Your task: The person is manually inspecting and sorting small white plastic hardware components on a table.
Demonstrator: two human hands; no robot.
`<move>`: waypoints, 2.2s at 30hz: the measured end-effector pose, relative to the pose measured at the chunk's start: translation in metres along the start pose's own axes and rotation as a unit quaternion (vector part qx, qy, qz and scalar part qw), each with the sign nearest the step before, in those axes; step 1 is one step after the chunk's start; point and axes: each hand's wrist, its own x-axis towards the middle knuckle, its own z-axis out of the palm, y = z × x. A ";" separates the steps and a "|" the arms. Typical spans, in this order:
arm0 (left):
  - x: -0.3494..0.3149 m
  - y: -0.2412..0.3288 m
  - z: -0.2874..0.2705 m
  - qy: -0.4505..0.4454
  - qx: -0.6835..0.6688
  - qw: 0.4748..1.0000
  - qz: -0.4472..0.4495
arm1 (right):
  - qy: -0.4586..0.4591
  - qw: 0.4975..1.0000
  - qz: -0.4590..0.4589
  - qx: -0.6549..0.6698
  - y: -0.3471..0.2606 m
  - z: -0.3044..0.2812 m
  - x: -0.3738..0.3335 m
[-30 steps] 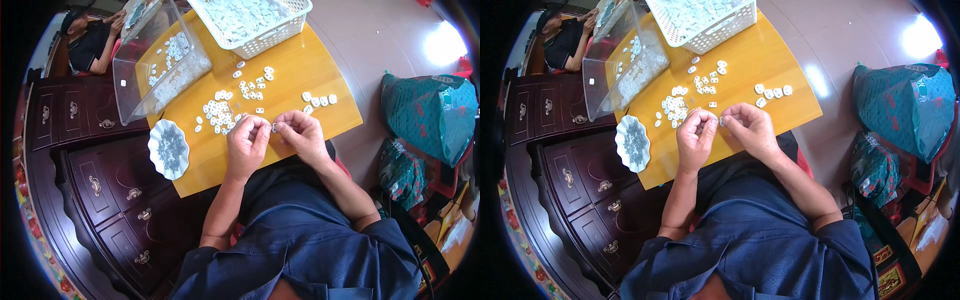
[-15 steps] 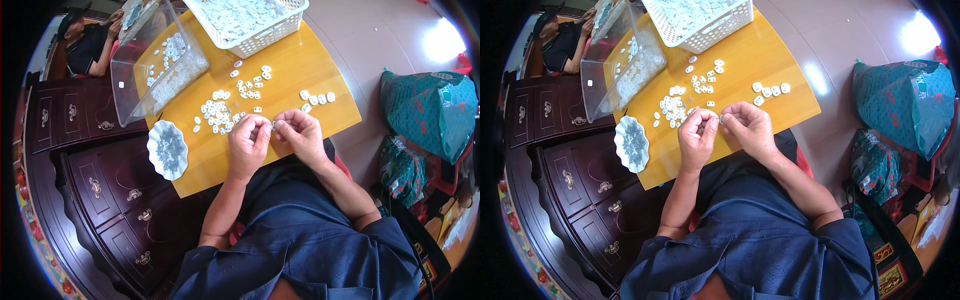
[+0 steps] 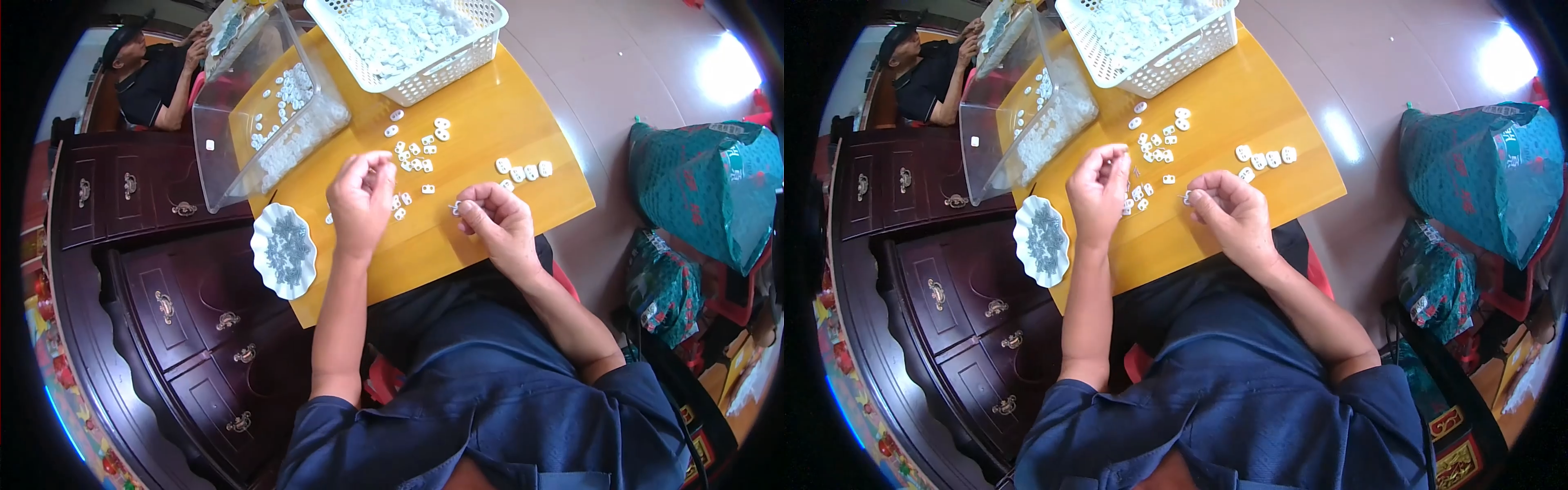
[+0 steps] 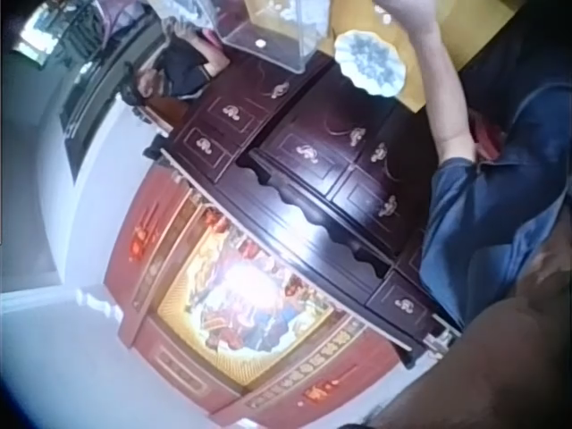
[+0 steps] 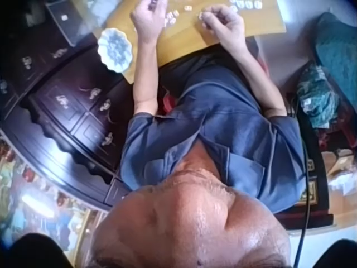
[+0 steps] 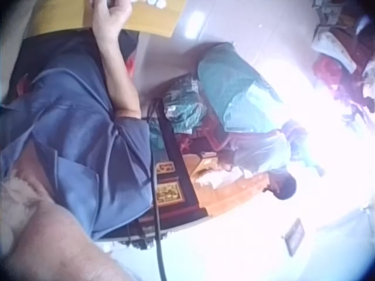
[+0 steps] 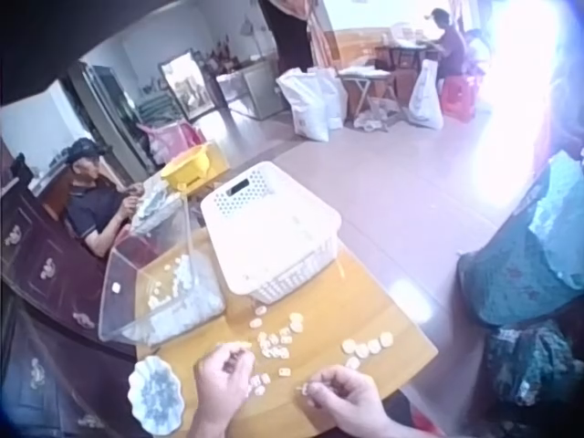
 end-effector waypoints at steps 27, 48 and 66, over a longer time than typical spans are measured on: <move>0.038 -0.009 0.007 -0.049 0.046 0.997 0.031 | 0.005 1.000 -0.015 -0.009 0.001 -0.003 0.001; -0.035 0.016 0.006 -0.153 -0.234 0.957 -0.073 | 0.020 0.997 -0.044 -0.066 0.001 0.002 0.000; -0.035 0.020 0.012 -0.177 -0.231 0.952 -0.098 | 0.015 0.998 -0.030 -0.061 0.003 0.003 0.000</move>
